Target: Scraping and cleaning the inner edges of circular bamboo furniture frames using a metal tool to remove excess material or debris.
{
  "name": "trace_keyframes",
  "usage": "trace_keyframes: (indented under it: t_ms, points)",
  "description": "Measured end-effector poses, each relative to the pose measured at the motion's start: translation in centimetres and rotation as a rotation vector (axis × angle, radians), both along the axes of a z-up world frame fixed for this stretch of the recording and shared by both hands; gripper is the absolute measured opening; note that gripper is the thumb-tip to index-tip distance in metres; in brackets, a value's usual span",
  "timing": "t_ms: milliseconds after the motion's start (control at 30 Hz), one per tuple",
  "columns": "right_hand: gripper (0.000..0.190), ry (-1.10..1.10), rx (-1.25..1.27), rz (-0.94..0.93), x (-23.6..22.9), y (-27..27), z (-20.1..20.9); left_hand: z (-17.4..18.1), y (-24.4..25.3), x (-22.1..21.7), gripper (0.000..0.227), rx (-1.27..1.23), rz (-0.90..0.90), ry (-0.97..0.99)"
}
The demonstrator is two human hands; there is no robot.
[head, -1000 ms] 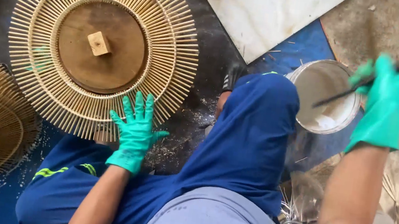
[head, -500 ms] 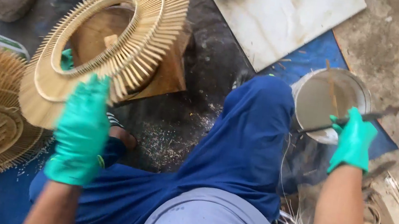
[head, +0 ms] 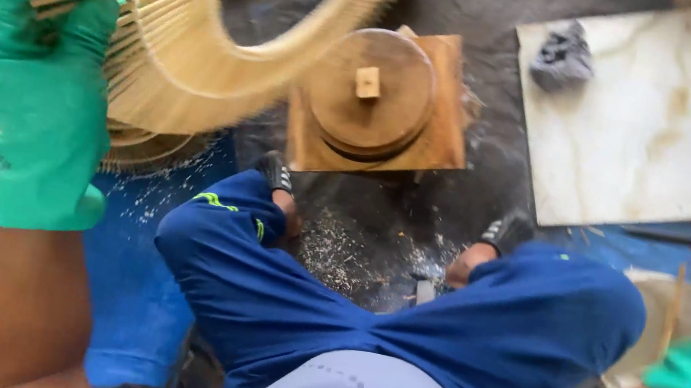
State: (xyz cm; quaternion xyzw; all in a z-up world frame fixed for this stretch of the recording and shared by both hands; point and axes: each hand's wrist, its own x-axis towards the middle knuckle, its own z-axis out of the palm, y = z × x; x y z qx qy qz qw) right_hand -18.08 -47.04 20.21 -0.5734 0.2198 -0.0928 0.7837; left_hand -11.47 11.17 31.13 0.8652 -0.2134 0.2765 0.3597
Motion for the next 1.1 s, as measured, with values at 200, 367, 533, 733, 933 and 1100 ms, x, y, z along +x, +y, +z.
trace_keyframes:
  t_ms: [200, 367, 533, 733, 933, 1100]
  points:
    - [0.055, 0.031, 0.091, 0.345, 12.3, 6.4, -14.6, -8.8, 2.2, 0.9, 0.026, -0.843, 0.083, 0.333]
    - [0.052, 0.231, 0.203, 0.392, 14.8, 6.5, -24.6, -24.7, 3.5, 3.3, 0.030, -1.150, 0.109, 0.538]
    - [0.046, 0.421, -0.138, 0.264, 16.0, 7.4, -25.0, -37.9, 3.2, 5.0, 0.028, -1.346, 0.179, 0.665]
    - [0.044, 0.534, -0.335, 0.275, 16.4, 8.7, -24.2, -42.5, 3.3, 3.8, 0.025, -1.452, 0.341, 0.845]
    - [0.042, 0.436, -0.337, 0.303, 17.7, 10.9, -23.3, -42.4, 4.9, 4.8, 0.027, -1.450, 0.411, 0.872]
    - [0.038, 0.436, -0.292, 0.283, 18.7, 10.3, -22.1, -39.4, 4.8, 7.3, 0.031, -1.395, 0.365, 0.847]
